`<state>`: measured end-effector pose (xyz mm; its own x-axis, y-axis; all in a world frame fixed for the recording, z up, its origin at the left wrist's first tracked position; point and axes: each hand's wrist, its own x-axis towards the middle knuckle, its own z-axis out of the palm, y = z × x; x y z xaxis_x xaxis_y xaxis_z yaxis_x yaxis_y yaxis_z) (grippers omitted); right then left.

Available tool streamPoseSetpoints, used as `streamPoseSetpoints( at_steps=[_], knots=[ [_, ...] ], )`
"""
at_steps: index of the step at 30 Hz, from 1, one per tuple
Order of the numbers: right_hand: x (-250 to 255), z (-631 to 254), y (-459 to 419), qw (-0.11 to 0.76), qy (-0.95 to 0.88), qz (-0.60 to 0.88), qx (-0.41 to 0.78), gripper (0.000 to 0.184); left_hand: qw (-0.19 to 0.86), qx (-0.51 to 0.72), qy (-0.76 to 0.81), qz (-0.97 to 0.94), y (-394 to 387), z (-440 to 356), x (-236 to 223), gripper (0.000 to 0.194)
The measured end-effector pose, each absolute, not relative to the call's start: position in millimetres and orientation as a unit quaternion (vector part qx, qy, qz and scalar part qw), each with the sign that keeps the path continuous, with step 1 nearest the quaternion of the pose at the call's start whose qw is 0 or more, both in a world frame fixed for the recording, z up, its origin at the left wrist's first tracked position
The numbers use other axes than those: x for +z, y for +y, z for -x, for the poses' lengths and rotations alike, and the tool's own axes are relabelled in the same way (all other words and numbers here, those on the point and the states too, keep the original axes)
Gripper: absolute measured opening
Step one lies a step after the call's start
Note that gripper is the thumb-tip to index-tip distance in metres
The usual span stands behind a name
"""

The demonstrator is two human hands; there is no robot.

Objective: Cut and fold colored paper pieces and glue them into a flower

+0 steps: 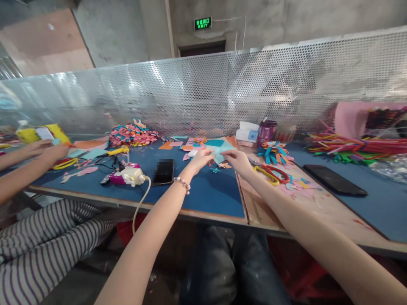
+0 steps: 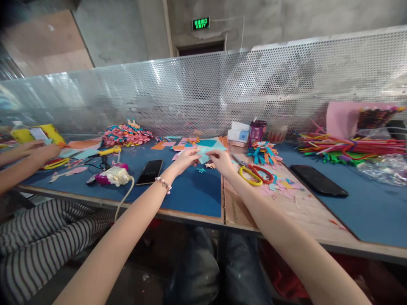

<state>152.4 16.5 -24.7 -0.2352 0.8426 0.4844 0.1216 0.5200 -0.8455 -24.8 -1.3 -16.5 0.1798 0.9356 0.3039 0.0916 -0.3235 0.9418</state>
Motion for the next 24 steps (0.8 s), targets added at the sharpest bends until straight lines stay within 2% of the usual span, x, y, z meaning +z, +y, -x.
streamPoseSetpoints(
  at_steps=[4,7,11,19,24],
  knots=[
    [-22,-161,20,0.486,-0.763,0.318,0.285,0.032,0.452,0.501,0.394,-0.624,-3,26,-15,0.022],
    [-19,-164,19,0.475,-0.795,0.288,0.243,0.028,0.494,0.499,0.366,-0.610,-5,26,-14,0.018],
    [-14,-165,12,0.463,-0.798,0.290,0.253,0.025,0.521,0.480,0.342,-0.618,-6,26,-14,0.016],
    [-11,-167,7,0.459,-0.796,0.293,0.264,0.032,0.432,0.510,0.412,-0.619,-7,26,-13,0.018],
    [-12,-168,9,0.458,-0.793,0.302,0.264,0.037,0.416,0.524,0.421,-0.613,-6,27,-13,0.018]
  ],
)
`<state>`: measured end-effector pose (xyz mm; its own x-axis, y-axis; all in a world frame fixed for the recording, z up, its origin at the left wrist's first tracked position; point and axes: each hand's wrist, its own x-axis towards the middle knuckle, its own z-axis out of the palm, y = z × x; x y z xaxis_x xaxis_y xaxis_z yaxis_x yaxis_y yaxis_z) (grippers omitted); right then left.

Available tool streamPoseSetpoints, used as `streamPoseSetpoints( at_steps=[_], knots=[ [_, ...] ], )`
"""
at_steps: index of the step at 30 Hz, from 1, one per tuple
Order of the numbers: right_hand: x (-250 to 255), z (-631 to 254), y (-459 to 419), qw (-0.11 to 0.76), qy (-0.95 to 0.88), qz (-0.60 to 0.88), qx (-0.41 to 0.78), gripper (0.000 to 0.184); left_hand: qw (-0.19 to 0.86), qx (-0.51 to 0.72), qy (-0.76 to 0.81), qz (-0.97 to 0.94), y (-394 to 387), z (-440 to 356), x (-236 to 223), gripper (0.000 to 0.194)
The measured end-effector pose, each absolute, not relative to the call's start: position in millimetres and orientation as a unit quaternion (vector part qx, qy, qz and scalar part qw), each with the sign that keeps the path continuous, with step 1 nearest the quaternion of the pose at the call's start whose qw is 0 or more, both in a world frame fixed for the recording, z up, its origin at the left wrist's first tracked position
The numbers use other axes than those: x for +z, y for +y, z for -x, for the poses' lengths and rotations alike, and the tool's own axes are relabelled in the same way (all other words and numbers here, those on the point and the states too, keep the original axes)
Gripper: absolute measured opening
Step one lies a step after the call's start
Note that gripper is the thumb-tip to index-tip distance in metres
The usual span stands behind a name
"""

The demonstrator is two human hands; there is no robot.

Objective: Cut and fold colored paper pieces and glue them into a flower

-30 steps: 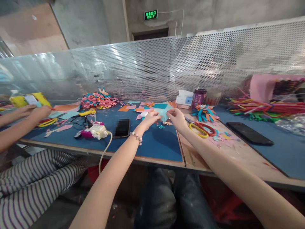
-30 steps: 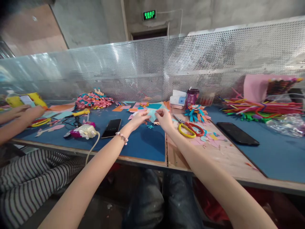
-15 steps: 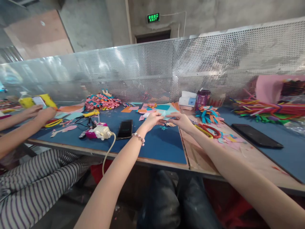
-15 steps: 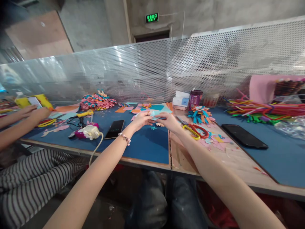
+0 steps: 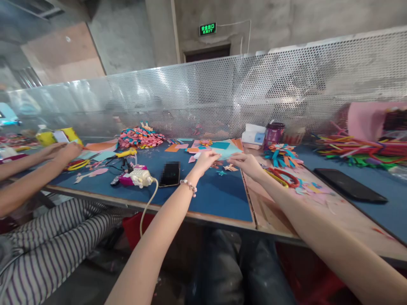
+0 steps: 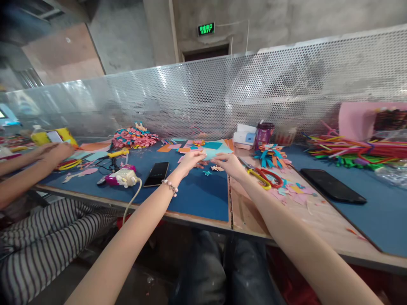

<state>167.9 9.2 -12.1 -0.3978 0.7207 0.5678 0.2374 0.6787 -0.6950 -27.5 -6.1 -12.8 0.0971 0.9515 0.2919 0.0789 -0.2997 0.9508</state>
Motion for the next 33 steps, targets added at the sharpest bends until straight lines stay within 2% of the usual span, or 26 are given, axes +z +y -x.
streamPoseSetpoints(
  at_steps=[5,14,19,22,25,27,33],
  knots=[
    [-12.7,-166.5,8.7,0.456,-0.792,0.294,0.279,0.032,0.424,0.544,0.410,-0.597,-5.5,26.6,-12.5,0.015],
    [-13.6,-163.9,5.6,0.487,-0.762,0.308,0.296,0.034,0.427,0.537,0.404,-0.605,-2.3,28.0,-12.4,0.016],
    [-15.9,-165.3,12.7,0.515,-0.723,0.322,0.328,0.036,0.359,0.521,0.437,-0.639,2.4,29.0,-16.9,0.016],
    [-15.3,-165.6,13.0,0.516,-0.713,0.338,0.333,0.037,0.330,0.517,0.460,-0.642,2.1,27.1,-17.3,0.024],
    [-14.0,-164.9,9.6,0.512,-0.709,0.340,0.347,0.039,0.402,0.523,0.427,-0.619,-1.5,24.7,-14.8,0.041],
    [-13.7,-164.2,7.4,0.501,-0.717,0.331,0.353,0.039,0.440,0.521,0.408,-0.607,-3.8,24.4,-13.5,0.046],
    [-18.5,-162.9,10.2,0.474,-0.744,0.316,0.348,0.037,0.410,0.514,0.379,-0.651,-1.9,29.6,-17.3,0.032]
  ],
)
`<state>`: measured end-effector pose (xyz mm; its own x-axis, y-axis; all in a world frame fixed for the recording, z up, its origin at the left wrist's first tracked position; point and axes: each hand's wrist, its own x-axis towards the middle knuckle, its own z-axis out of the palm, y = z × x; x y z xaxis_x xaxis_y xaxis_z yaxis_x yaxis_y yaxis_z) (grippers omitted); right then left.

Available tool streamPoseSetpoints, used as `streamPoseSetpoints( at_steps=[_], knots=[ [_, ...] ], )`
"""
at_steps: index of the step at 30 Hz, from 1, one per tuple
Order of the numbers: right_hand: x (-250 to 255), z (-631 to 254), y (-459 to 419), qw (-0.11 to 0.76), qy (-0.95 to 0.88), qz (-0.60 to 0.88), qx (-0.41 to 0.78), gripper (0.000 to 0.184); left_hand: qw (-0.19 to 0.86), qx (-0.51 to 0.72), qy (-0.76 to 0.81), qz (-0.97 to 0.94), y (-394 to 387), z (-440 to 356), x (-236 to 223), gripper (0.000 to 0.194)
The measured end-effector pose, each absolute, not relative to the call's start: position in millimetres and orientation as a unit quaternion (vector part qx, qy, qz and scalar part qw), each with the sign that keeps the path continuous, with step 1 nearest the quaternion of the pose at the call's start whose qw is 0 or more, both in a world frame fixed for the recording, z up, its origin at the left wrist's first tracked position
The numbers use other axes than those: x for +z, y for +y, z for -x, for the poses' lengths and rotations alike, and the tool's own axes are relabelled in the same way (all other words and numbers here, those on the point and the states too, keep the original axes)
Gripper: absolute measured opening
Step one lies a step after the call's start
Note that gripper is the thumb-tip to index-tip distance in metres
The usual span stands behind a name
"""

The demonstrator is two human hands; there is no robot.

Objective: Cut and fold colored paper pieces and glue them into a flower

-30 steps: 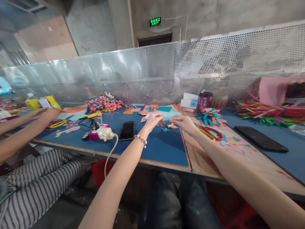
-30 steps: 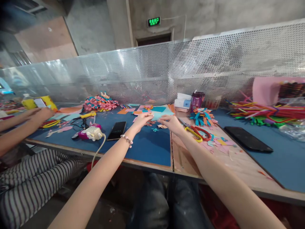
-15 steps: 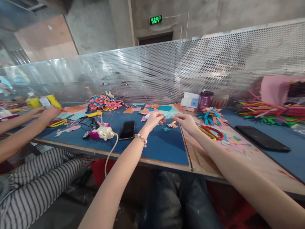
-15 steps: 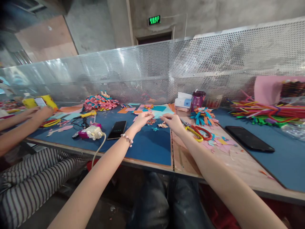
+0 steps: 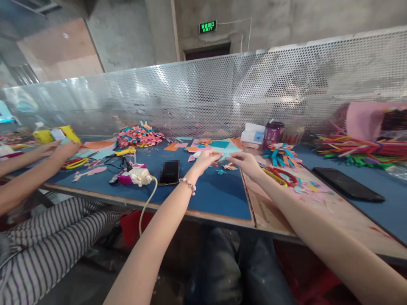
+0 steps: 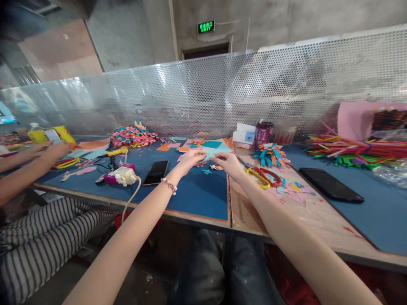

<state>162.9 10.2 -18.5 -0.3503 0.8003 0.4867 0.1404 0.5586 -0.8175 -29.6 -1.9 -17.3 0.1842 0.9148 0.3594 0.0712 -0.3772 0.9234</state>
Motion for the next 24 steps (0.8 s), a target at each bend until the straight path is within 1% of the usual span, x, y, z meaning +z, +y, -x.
streamPoseSetpoints(
  at_steps=[7,11,13,16,19,24],
  knots=[
    [-23,-155,11,0.483,-0.776,0.317,0.252,0.030,0.442,0.511,0.394,-0.622,-4,31,-16,0.029],
    [-23,-149,6,0.502,-0.777,0.316,0.212,0.026,0.438,0.506,0.398,-0.627,-8,31,-15,0.025],
    [-23,-147,4,0.510,-0.761,0.326,0.233,0.028,0.439,0.509,0.390,-0.630,-9,30,-14,0.023],
    [-24,-146,3,0.519,-0.715,0.340,0.321,0.035,0.451,0.522,0.363,-0.627,-9,28,-14,0.022],
    [-26,-145,3,0.529,-0.674,0.331,0.396,0.041,0.485,0.530,0.342,-0.605,-9,27,-12,0.024],
    [-29,-144,7,0.554,-0.655,0.326,0.398,0.043,0.530,0.526,0.320,-0.583,-10,28,-8,0.026]
  ],
)
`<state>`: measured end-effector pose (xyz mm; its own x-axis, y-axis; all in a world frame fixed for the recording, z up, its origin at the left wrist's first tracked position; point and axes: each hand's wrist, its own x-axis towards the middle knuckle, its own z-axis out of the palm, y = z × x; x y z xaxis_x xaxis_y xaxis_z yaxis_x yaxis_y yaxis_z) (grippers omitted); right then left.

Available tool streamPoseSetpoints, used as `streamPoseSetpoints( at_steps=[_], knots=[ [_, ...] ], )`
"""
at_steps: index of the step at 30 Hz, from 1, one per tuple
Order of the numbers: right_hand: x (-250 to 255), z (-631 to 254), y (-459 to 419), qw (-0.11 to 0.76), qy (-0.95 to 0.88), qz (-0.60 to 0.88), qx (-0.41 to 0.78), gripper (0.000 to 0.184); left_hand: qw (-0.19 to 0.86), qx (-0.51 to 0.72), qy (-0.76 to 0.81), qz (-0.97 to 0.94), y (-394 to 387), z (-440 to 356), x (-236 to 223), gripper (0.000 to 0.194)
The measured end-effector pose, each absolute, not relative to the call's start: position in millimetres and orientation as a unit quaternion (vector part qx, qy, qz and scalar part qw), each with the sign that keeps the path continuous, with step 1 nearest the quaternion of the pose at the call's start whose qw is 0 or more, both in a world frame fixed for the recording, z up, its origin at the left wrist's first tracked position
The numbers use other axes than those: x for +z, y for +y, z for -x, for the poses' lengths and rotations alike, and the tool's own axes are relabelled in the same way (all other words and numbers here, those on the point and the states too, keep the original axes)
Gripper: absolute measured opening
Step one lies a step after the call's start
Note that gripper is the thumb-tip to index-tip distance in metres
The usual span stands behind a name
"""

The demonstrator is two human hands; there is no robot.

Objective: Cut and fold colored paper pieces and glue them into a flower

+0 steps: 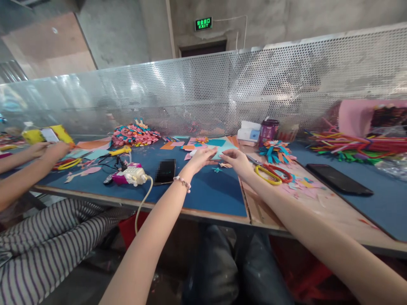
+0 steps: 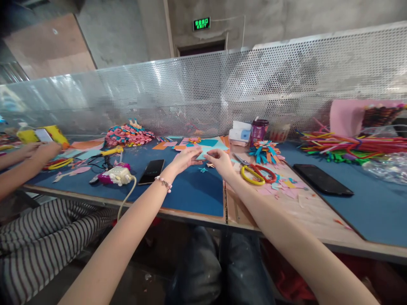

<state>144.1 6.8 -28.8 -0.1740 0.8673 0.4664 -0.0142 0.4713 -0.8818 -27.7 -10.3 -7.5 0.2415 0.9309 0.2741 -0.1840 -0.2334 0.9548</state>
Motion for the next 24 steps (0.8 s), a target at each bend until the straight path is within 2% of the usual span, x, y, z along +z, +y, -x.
streamPoseSetpoints(
  at_steps=[5,17,24],
  knots=[
    [-31.4,-145.7,12.9,0.571,-0.648,0.290,0.413,0.049,0.529,0.516,0.302,-0.602,-12.1,26.8,-7.3,0.016],
    [-32.1,-145.5,12.1,0.551,-0.618,0.296,0.477,0.042,0.510,0.521,0.312,-0.609,-9.6,27.2,-9.2,0.022],
    [-30.3,-144.7,8.1,0.560,-0.622,0.315,0.447,0.038,0.483,0.524,0.339,-0.614,-4.2,28.5,-13.8,0.022]
  ],
)
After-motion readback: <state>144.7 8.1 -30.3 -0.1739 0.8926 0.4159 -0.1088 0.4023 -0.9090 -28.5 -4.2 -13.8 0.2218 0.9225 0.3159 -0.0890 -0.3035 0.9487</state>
